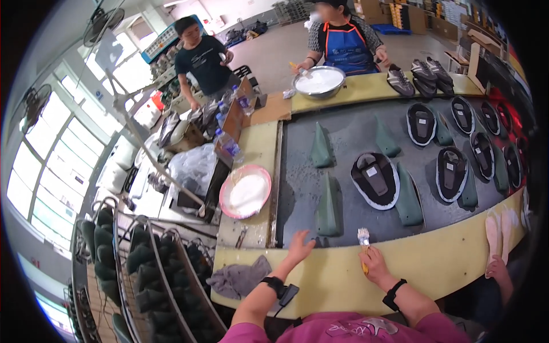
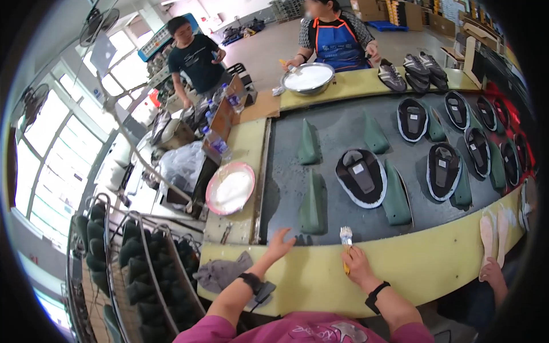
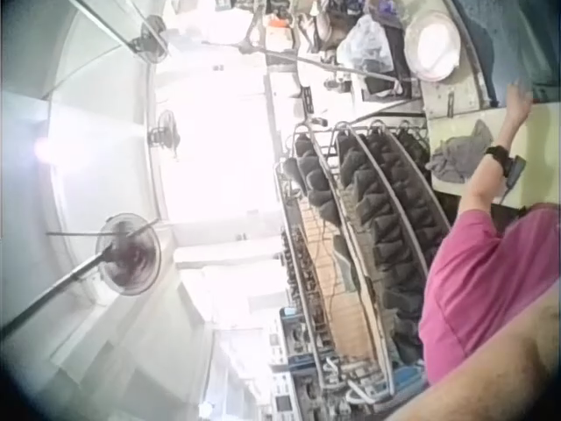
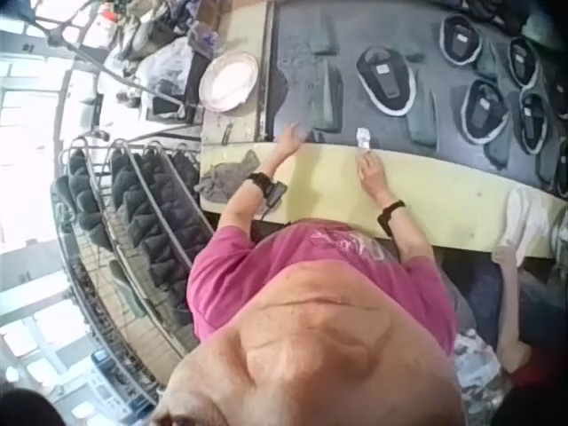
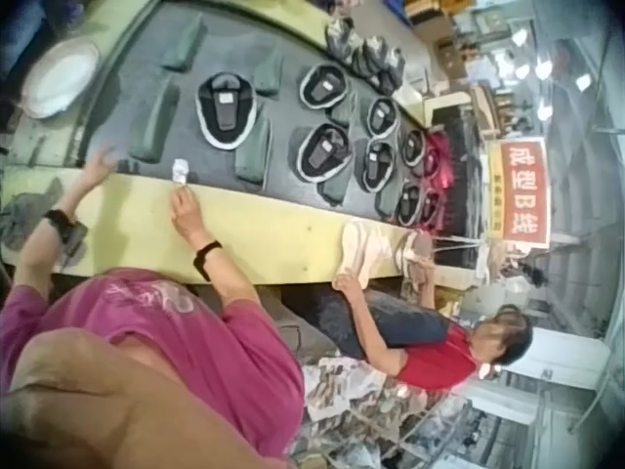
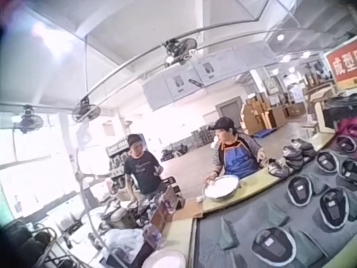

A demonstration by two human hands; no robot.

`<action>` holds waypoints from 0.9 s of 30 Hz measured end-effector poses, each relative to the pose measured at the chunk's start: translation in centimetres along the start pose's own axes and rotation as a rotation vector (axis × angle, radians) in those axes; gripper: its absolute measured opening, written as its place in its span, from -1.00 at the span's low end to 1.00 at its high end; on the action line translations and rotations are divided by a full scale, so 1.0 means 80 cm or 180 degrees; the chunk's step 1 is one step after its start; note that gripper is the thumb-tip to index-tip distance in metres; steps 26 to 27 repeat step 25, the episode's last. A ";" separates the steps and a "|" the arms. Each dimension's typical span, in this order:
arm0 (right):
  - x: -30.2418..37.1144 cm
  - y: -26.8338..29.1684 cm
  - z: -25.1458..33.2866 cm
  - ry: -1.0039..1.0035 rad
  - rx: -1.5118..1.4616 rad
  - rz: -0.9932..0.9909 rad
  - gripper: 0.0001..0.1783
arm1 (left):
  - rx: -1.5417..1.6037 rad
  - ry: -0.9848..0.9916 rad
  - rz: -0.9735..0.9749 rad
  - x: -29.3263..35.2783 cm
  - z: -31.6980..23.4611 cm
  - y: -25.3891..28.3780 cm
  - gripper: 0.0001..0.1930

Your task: The recorder is applying glue to shoe lasts and uppers using a brush, then placing them onto a conveyor belt in a factory setting.

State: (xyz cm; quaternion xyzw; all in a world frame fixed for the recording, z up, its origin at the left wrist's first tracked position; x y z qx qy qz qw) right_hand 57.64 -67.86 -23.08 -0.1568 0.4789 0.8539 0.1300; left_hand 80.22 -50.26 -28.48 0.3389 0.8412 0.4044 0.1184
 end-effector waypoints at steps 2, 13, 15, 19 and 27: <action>-0.004 -0.011 -0.009 0.0031 0.0029 0.0063 -0.65 | 0.0149 0.0161 -0.0282 0.051 0.001 0.037 -0.54; -0.031 -0.033 0.012 0.0642 -0.0532 0.0138 -0.63 | 0.0240 0.1199 -0.2340 0.358 -0.009 0.153 -0.73; -0.044 -0.040 0.045 0.0840 -0.0657 0.0184 -0.63 | 0.0214 0.1762 -0.2438 0.405 0.005 0.148 -0.73; -0.096 -0.058 0.123 0.1033 -0.0880 0.0320 -0.65 | 0.0332 0.1576 -0.2562 0.423 0.010 0.142 -0.73; -0.212 -0.117 0.202 0.1315 -0.0861 0.0306 -0.64 | 0.0445 0.1341 -0.2305 0.380 0.037 0.157 -0.71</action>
Point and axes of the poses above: each hand's wrist, its own x-axis away from the middle knuckle, its own y-axis out of the back of the hand, z = x × y, the point moved 8 cm from there along -x, towards the middle knuckle, and after that the axes turned 6 degrees about z, right-handed, at the moved point
